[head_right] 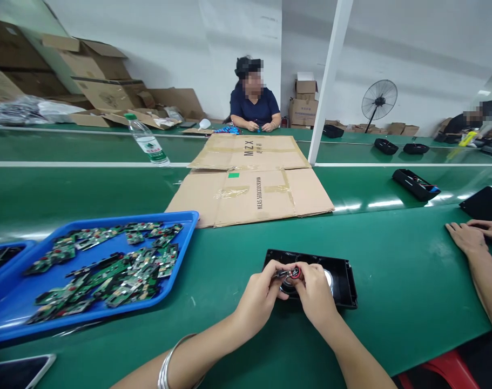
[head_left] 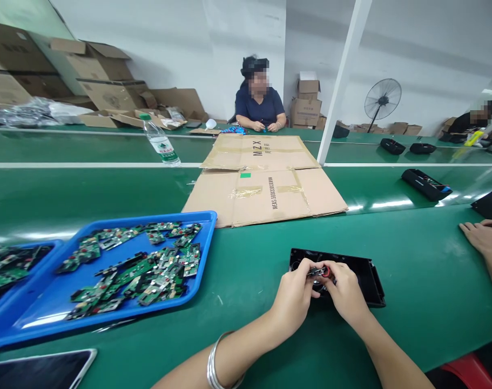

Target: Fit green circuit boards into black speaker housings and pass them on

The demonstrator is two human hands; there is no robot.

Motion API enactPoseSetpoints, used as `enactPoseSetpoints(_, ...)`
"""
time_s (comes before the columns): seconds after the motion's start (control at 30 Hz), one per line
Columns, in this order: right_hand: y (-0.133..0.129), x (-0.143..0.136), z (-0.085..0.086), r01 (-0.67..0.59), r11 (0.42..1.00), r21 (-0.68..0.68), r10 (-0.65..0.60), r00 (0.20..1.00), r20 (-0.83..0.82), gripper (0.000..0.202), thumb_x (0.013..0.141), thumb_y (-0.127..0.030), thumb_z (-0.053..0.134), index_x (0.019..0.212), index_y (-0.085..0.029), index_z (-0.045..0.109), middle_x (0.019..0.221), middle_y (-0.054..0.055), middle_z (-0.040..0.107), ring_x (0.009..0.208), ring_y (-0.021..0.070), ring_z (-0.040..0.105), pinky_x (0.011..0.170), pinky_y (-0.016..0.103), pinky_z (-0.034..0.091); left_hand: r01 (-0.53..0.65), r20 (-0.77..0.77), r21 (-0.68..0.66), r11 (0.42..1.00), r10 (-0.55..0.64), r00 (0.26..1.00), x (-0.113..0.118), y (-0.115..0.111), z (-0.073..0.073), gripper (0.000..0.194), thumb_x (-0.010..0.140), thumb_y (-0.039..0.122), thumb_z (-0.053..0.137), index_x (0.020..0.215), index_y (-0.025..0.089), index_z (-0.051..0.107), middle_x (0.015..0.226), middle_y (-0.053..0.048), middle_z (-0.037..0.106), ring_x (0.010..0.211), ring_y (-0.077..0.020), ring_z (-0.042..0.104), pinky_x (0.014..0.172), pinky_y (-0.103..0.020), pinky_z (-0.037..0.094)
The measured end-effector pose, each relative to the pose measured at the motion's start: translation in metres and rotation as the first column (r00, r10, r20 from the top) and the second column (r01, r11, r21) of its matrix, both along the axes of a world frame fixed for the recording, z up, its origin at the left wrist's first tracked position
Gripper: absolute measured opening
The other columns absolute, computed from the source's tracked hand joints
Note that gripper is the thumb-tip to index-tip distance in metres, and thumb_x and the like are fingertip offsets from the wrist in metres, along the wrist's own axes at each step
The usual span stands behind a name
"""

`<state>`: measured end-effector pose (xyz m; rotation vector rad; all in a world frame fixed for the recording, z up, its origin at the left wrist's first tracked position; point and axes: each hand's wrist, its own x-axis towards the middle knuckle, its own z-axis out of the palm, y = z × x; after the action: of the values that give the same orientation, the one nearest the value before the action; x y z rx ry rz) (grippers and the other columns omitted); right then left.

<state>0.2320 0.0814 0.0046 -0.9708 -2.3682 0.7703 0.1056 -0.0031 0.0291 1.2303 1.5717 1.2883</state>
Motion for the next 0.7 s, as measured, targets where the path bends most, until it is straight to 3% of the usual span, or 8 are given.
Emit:
enactPoseSetpoints(0.27, -0.001, -0.004, 0.006, 0.041, 0.997, -0.067, -0.04, 0.999, 0.022, 0.016, 0.083, -0.024, 0.047, 0.092, -0.022, 0.06, 0.085, 0.006, 0.064, 0.086, 0.0229, 0.056, 0.07, 0.034, 0.046, 0.012, 0.01, -0.042, 0.999, -0.011, 1.0, 0.0, 0.002, 0.001, 0.015, 0.086, 0.021, 0.036, 0.093, 0.021, 0.049, 0.091, -0.002, 0.064, 0.055, -0.0101, 0.063, 0.052, -0.022, 0.052)
enactPoseSetpoints(0.37, 0.004, -0.001, 0.017, -0.042, 0.969, -0.244, 0.049, 0.999, 0.022, 0.016, 0.08, -0.027, 0.053, 0.093, -0.02, 0.059, 0.074, 0.002, 0.064, 0.07, 0.0191, 0.058, 0.064, 0.03, 0.046, 0.058, 0.048, -0.073, 0.996, -0.054, 0.997, -0.008, 0.005, 0.006, 0.015, 0.085, 0.023, 0.039, 0.094, 0.021, 0.05, 0.086, 0.0, 0.064, 0.053, -0.0104, 0.063, 0.051, -0.022, 0.052)
enactPoseSetpoints(0.47, 0.017, 0.011, 0.027, -0.118, 0.895, -0.429, 0.105, 0.993, -0.054, 0.034, 0.073, -0.027, 0.061, 0.106, -0.02, 0.054, 0.074, 0.0, 0.065, 0.067, 0.0166, 0.06, 0.063, 0.028, 0.048, 0.115, 0.036, -0.11, 0.987, -0.112, 0.993, -0.019, 0.006, 0.016, 0.028, 0.083, 0.024, 0.042, 0.111, 0.024, 0.049, 0.084, 0.001, 0.061, 0.052, -0.0106, 0.063, 0.052, -0.023, 0.051)
enactPoseSetpoints(0.57, 0.034, 0.026, 0.028, 0.028, 0.922, -0.387, -0.091, 0.985, -0.145, 0.038, 0.073, -0.033, 0.06, 0.107, -0.019, 0.054, 0.075, 0.001, 0.066, 0.068, 0.0168, 0.061, 0.065, 0.028, 0.048, 0.187, -0.009, -0.152, 0.971, -0.19, 0.982, -0.028, 0.006, 0.026, 0.032, 0.081, 0.023, 0.047, 0.113, 0.026, 0.051, 0.077, 0.003, 0.059, 0.056, -0.0117, 0.064, 0.056, -0.023, 0.05)
enactPoseSetpoints(0.63, 0.042, 0.033, 0.025, 0.163, 0.938, -0.305, -0.236, 0.947, -0.218, 0.032, 0.076, -0.037, 0.057, 0.1, -0.017, 0.057, 0.073, 0.003, 0.065, 0.066, 0.017, 0.061, 0.067, 0.03, 0.048, 0.194, -0.041, -0.188, 0.963, -0.205, 0.978, -0.033, 0.006, 0.03, 0.028, 0.077, 0.026, 0.054, 0.105, 0.024, 0.054, 0.066, 0.005, 0.056, 0.056, -0.0126, 0.062, 0.054, -0.022, 0.048)
enactPoseSetpoints(0.7, 0.046, 0.036, 0.022, 0.245, 0.941, -0.234, -0.304, 0.917, -0.26, 0.029, 0.078, -0.04, 0.055, 0.096, -0.017, 0.058, 0.076, 0.004, 0.065, 0.069, 0.0181, 0.061, 0.07, 0.032, 0.048, 0.152, -0.102, -0.208, 0.966, -0.176, 0.979, -0.036, 0.007, 0.031, 0.021, 0.073, 0.032, 0.06, 0.091, 0.021, 0.056, 0.059, 0.005, 0.055, 0.054, -0.0132, 0.058, 0.049, -0.021, 0.045)
